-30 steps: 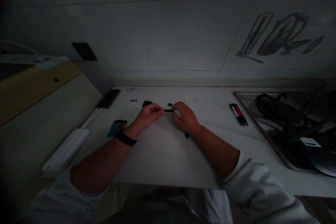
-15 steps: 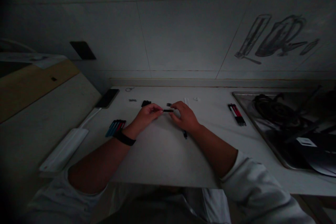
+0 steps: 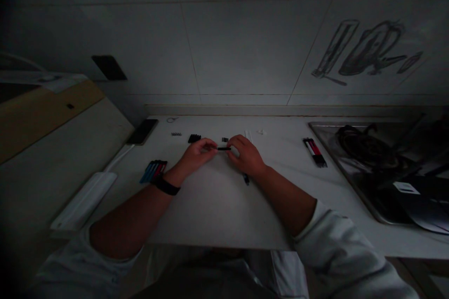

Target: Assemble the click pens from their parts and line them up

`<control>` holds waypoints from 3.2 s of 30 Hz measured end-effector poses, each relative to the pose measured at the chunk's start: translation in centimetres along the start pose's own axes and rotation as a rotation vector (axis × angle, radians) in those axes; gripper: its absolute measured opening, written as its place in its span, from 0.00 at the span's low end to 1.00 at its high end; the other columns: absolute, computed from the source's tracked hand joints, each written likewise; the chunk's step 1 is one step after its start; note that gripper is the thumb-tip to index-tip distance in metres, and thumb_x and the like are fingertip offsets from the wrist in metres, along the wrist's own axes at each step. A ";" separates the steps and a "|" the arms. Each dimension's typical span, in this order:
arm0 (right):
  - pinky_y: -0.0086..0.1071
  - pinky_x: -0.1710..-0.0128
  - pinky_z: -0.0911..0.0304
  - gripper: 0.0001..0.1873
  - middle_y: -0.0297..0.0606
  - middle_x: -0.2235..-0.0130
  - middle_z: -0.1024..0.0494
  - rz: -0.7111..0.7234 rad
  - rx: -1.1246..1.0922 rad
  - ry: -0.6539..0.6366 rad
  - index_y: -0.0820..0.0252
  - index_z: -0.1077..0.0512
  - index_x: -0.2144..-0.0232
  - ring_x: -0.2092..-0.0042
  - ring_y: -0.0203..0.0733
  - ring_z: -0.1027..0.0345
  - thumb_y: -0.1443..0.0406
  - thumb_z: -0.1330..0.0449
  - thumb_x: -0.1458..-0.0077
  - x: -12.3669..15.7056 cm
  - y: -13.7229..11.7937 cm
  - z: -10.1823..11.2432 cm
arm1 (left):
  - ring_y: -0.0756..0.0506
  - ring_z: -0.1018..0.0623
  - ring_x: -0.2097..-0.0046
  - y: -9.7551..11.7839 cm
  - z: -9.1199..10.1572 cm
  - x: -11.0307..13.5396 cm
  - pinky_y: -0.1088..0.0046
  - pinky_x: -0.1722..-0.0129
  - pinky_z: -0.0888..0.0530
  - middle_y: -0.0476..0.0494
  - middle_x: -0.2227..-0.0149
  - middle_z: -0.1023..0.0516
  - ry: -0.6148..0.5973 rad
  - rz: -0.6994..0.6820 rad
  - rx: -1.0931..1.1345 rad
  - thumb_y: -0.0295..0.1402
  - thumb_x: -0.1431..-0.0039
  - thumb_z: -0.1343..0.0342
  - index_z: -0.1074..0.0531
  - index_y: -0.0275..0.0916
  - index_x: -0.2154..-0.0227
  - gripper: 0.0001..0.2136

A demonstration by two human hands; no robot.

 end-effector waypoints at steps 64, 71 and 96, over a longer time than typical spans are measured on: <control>0.39 0.54 0.30 0.14 0.37 0.63 0.18 -0.600 -0.718 0.066 0.55 0.25 0.66 0.61 0.41 0.25 0.54 0.30 0.48 0.5 3.5 -1.2 | 0.44 0.22 0.52 2.7 -0.5 0.6 0.62 0.48 0.25 0.43 0.56 0.24 0.004 -0.287 -0.318 0.33 0.34 0.40 0.23 0.42 0.59 0.03; 0.39 0.56 0.29 0.13 0.37 0.64 0.18 -0.580 -0.653 0.073 0.56 0.23 0.66 0.62 0.41 0.24 0.54 0.31 0.47 0.5 3.8 -1.0 | 0.44 0.22 0.52 2.9 -0.6 0.6 0.63 0.49 0.25 0.43 0.56 0.24 0.000 -0.299 -0.304 0.33 0.34 0.39 0.22 0.42 0.59 0.04; 0.39 0.56 0.29 0.09 0.40 0.60 0.17 -0.498 0.102 0.140 0.55 0.20 0.60 0.62 0.44 0.24 0.60 0.39 0.39 0.3 8.1 7.8 | 0.44 0.21 0.54 3.4 0.5 0.4 0.63 0.51 0.23 0.43 0.58 0.20 0.089 -0.276 -0.181 0.35 0.31 0.43 0.20 0.42 0.57 0.08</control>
Point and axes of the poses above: each hand's wrist, its own x-axis away from the middle knuckle, its own z-axis out of the back of the hand, y = z × x, the point moved 7 cm from there along -x, towards the middle knuckle
